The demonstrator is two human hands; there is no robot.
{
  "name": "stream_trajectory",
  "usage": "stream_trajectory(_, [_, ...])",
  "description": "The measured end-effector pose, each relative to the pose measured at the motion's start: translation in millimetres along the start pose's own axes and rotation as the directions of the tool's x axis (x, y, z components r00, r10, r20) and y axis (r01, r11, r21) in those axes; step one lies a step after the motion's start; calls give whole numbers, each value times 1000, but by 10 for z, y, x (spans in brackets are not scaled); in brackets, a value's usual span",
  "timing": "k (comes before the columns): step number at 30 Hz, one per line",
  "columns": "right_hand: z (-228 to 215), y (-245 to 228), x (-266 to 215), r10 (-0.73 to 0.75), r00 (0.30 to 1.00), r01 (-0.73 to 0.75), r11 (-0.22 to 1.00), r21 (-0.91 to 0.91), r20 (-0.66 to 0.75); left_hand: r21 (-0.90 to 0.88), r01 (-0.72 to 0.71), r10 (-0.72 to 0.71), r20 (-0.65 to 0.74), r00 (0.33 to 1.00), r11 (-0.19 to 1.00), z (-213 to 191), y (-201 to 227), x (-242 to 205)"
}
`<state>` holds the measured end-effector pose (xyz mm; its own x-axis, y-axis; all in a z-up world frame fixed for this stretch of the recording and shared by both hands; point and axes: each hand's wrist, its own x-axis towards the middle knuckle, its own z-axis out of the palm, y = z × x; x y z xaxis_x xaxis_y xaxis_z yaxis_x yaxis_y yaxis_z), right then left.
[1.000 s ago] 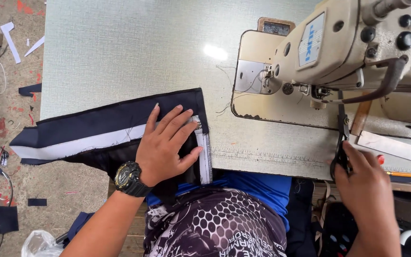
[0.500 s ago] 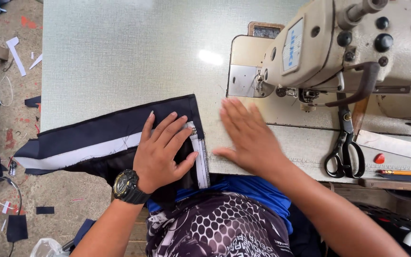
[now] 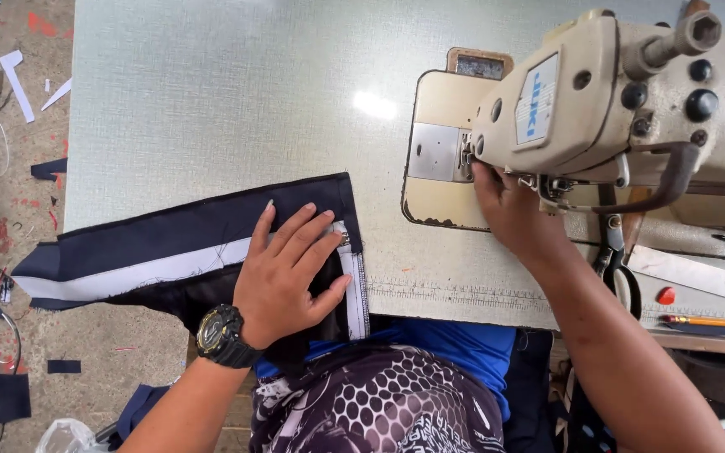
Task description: The person aligns a zipper on a dark blue garment, marks the seam with a pencil, and sews the zipper in place using a sewing machine. They trim excess threads and fabric, then continue stitching along the zipper line.
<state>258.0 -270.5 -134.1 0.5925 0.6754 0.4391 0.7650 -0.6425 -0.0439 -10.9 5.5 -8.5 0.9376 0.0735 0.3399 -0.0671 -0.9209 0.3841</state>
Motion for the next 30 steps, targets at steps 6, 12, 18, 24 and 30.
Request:
stream_trajectory(6, [-512, -473, 277, -110, 986, 102, 992, -69, -125, 17, 0, 0, -14, 1000, 1000, -15, 8, -9])
stream_trajectory(12, [-399, -119, 737, -135, 982, 122, 987, -105, -130, -6, 5, -5, -12, 1000, 1000, -5, 13, -22])
stream_trajectory(18, [-765, 245, 1108, -129, 989, 125, 991, -50, -78, -9, -1, 1, -26, 1000, 1000, -12, 4, 10])
stream_trajectory(24, [-1369, -4, 755, -142, 990, 142, 989, 30, -4, -5, 2, -2, -13, 1000, 1000, -47, 18, 25])
stream_trajectory(30, [-1449, -657, 407, -135, 990, 123, 969, -213, -44, -103, 7, -8, -7, 1000, 995, -32, 29, 91])
